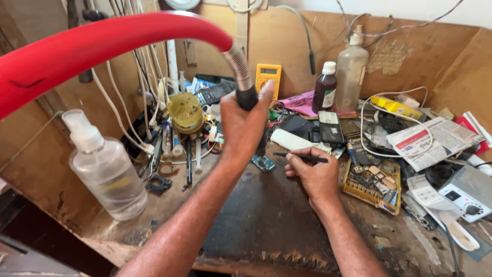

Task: The person uses a hot air gun and tweezers to rework a small blue circuit board on a cluttered workbench. They repeatedly apply heat to specific areas while manipulating components with tweezers, then briefly set the tools down before resuming the process.

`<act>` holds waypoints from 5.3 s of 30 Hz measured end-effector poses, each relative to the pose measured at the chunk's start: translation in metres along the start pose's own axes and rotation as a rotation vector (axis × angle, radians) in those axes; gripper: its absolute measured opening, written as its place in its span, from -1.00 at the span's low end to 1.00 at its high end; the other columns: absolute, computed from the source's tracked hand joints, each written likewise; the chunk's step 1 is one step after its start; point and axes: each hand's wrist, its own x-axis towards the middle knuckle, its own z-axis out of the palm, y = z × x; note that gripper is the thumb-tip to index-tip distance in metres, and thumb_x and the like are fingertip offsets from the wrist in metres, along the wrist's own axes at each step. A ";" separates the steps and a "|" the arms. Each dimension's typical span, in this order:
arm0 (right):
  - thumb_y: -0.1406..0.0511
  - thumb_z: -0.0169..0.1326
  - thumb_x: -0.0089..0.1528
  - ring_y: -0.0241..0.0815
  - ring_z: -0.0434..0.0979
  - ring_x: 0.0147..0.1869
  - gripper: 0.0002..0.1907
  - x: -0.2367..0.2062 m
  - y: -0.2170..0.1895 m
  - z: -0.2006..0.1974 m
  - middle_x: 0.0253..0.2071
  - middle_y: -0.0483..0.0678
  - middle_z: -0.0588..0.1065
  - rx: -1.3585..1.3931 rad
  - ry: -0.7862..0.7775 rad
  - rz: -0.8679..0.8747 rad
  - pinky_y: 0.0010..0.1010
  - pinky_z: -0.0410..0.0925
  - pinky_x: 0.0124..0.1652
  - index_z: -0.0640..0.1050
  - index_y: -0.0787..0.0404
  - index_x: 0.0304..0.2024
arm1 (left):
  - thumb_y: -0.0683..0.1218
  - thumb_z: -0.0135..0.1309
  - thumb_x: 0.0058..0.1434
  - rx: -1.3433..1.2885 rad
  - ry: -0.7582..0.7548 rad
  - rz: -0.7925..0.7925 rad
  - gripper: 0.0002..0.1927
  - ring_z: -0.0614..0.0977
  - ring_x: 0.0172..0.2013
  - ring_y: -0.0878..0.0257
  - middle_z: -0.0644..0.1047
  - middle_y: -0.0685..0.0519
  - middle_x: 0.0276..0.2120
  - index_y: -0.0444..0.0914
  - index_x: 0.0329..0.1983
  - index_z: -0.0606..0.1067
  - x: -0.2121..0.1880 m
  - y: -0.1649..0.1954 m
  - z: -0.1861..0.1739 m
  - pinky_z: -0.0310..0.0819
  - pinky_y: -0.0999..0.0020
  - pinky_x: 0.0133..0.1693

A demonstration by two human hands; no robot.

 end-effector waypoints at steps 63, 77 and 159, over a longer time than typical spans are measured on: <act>0.43 0.26 0.15 -0.25 0.62 -0.43 -0.84 0.005 0.000 0.003 -0.43 0.02 0.59 -0.016 0.003 0.021 -0.44 0.53 -0.39 0.62 0.41 -0.25 | 0.00 0.25 0.26 -0.027 0.008 -0.075 -0.61 0.39 -0.68 0.50 0.42 0.22 -0.72 -0.23 -0.62 0.45 -0.002 -0.007 0.007 0.19 0.44 -0.63; 0.45 0.24 0.15 -0.24 0.62 -0.44 -0.86 0.005 -0.001 0.003 -0.43 0.03 0.60 -0.011 0.019 0.023 -0.44 0.53 -0.39 0.63 0.42 -0.26 | 0.03 0.23 0.28 0.085 -0.028 -0.082 -0.59 0.41 -0.67 0.51 0.44 0.21 -0.73 -0.24 -0.63 0.48 -0.006 0.007 -0.007 0.21 0.46 -0.63; 0.44 0.25 0.15 -0.24 0.61 -0.43 -0.86 0.006 0.000 0.004 -0.42 0.03 0.60 -0.014 -0.004 0.017 -0.45 0.52 -0.38 0.63 0.43 -0.25 | 0.00 0.25 0.26 0.040 -0.050 -0.078 -0.58 0.40 -0.69 0.50 0.43 0.21 -0.74 -0.24 -0.66 0.45 -0.009 0.001 0.004 0.22 0.44 -0.63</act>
